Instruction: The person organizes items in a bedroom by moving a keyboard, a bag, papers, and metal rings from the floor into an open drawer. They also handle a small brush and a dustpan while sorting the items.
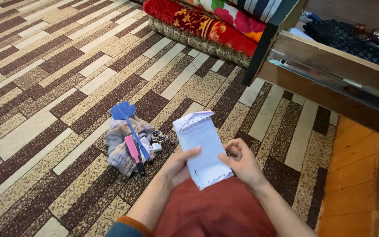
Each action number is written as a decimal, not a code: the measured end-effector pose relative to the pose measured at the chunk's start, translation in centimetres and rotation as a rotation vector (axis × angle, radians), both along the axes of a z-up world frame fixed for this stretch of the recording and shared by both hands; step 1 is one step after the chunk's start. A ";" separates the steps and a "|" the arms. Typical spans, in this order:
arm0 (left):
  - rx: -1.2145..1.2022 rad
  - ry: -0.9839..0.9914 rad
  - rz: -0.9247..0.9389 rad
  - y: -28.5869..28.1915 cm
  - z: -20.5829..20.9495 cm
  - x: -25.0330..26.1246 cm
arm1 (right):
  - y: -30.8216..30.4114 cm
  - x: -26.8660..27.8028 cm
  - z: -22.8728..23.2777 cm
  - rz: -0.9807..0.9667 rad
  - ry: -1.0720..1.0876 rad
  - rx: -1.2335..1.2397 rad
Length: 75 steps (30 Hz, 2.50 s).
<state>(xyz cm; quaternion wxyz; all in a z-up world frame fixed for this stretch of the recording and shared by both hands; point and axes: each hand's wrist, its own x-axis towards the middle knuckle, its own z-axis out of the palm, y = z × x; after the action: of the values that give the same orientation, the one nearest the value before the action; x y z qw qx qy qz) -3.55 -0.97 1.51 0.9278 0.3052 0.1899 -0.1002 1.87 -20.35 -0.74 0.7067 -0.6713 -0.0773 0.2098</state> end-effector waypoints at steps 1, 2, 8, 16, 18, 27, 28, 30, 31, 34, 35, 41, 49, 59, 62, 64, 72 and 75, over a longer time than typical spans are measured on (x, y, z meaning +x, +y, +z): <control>0.001 0.001 0.002 -0.1 -0.1 0.2 | 0.1 0.1 0.4 0.002 0.001 0.001; 0.022 0.002 -0.005 -0.1 -0.3 0.3 | 0.2 0.2 0.7 0.007 -0.005 -0.035; 0.081 -0.009 -0.005 0.8 -0.8 1.1 | -0.9 -0.4 3.9 0.029 -0.544 -0.378; 0.023 -0.001 -0.052 0.5 -1.7 1.6 | -1.3 0.9 1.9 0.262 -1.400 -0.391; 0.004 0.012 -0.080 0.4 -2.6 1.7 | -1.3 1.8 0.8 0.237 -1.264 -0.276; -0.072 0.054 -0.054 -1.1 -2.6 1.4 | -0.2 0.8 -0.7 0.009 -0.551 -0.116; -0.071 0.054 -0.054 -1.0 -2.2 1.3 | 0.2 0.5 -0.4 0.009 -0.551 -0.115; -0.044 0.056 -0.070 -1.0 -1.5 0.9 | 0.8 -0.1 0.4 -0.016 -0.460 -0.021; -0.044 0.056 -0.070 -0.7 -2.4 1.1 | 0.9 0.0 -0.4 -0.016 -0.460 -0.021; -0.023 0.082 -0.074 0.0 -2.7 1.5 | 1.3 0.2 -2.0 -0.070 -0.337 0.037; 0.093 0.069 -0.094 0.1 -1.3 1.3 | 1.7 0.0 -2.1 -0.126 -0.255 0.012; 0.477 -0.123 0.043 0.2 0.9 0.0 | 2.8 -0.7 -0.6 -0.288 -0.062 0.082; 1.696 -1.007 0.136 1.8 -1.6 -0.9 | 2.1 0.1 2.6 -0.414 0.083 0.154; 1.878 -1.238 0.132 1.5 0.3 0.8 | 2.2 1.2 1.4 -0.391 0.063 0.153; 1.967 -1.221 -0.057 1.3 1.5 1.2 | 2.1 1.5 1.0 -0.376 0.037 0.133; 2.000 -1.218 -0.112 1.3 1.6 1.6 | 2.1 1.5 1.1 -0.378 0.038 0.127; 1.922 -1.057 -0.252 1.9 0.2 2.9 | 1.8 0.8 1.8 -0.380 -0.020 0.052; 1.791 -1.003 -0.097 1.8 1.0 2.6 | 1.7 1.4 -0.6 -0.378 -0.029 0.076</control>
<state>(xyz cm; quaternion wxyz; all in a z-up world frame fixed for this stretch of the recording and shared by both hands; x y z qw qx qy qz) -0.96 0.81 2.56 0.3275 0.8994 -0.2269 0.1799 3.30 -18.67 -1.36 0.7571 -0.6497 0.0320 0.0606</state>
